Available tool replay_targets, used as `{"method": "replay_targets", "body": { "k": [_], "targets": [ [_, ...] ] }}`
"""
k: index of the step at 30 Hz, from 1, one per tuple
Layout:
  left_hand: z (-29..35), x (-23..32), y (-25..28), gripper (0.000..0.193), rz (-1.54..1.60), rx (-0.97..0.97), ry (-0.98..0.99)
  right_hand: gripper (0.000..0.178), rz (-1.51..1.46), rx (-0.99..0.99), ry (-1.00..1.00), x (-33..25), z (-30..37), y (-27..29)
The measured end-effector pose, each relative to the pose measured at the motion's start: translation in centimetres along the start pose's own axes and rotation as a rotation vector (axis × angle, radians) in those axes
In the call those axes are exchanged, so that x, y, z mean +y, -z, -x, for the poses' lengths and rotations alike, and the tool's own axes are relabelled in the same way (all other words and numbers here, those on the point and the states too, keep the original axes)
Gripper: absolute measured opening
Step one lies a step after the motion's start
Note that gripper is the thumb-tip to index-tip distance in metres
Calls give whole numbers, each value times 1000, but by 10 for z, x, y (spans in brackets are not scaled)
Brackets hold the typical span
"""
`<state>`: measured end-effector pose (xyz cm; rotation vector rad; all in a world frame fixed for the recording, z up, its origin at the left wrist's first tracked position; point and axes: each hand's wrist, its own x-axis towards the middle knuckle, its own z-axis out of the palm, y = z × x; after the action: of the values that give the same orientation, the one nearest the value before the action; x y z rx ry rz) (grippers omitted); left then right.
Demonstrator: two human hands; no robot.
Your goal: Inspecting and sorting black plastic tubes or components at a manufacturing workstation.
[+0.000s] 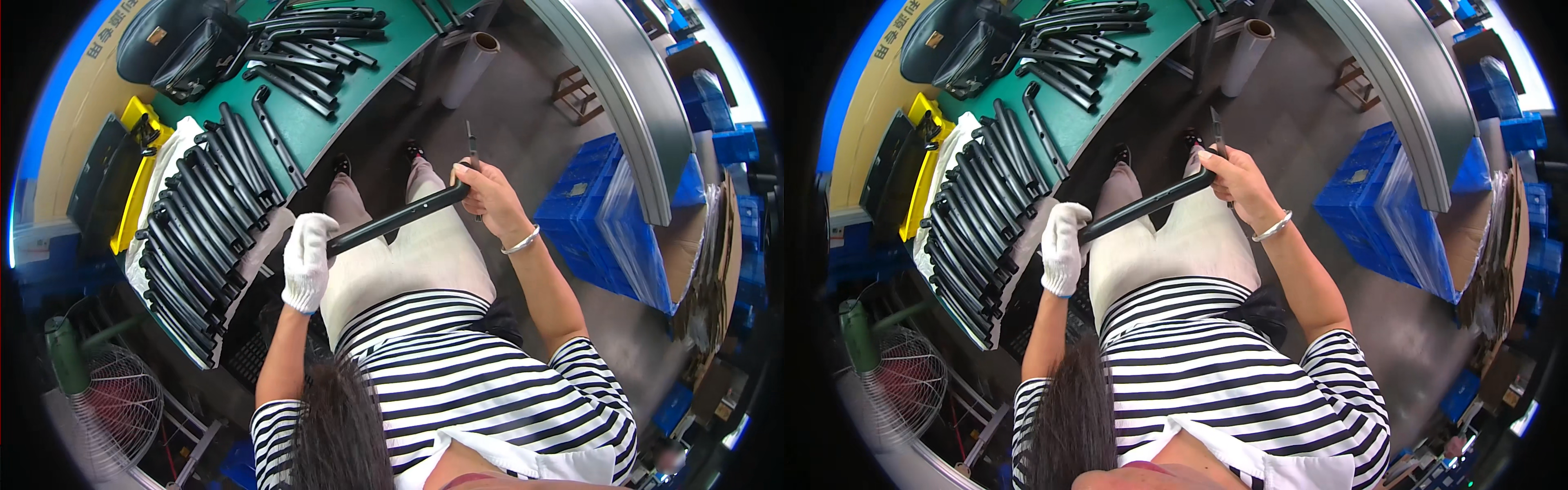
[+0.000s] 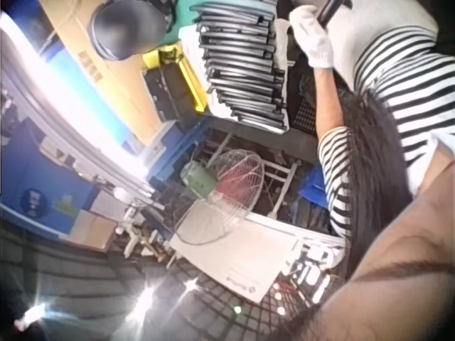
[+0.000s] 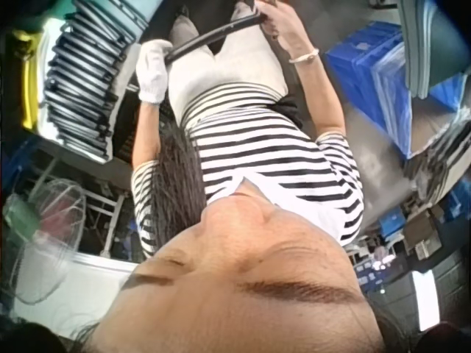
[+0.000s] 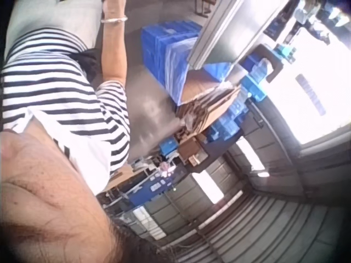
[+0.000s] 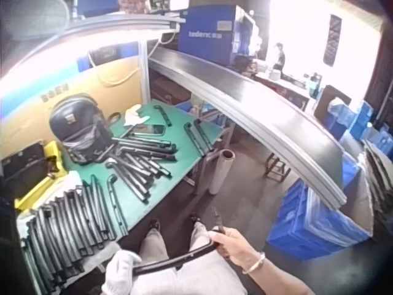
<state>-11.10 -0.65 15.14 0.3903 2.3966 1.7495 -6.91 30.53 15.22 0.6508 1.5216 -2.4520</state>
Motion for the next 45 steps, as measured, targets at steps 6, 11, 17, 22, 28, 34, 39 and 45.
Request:
{"method": "replay_targets", "body": {
  "k": [6,11,17,22,28,34,39,45],
  "targets": [
    [7,-11,-16,42,613,266,306,24,-60,-35,27,7,4,-2],
    [17,-2,-7,44,695,108,435,20,-78,-47,15,6,7,-3],
    [15,-5,9,38,272,7,351,24,-128,-166,21,0,10,-13],
    [16,-4,17,33,150,-138,311,28,-123,-232,44,-2,13,-17],
    [3,34,32,30,-252,-548,246,29,-75,-237,103,-4,8,-9],
    [-15,67,25,36,-422,-779,185,29,-1,-242,132,-2,4,-11],
    [-20,71,-7,41,-392,-773,137,34,-34,-317,39,1,1,-21],
    [-12,59,-19,41,-344,-671,107,40,-136,-369,20,4,-8,-27]
  ]
}}
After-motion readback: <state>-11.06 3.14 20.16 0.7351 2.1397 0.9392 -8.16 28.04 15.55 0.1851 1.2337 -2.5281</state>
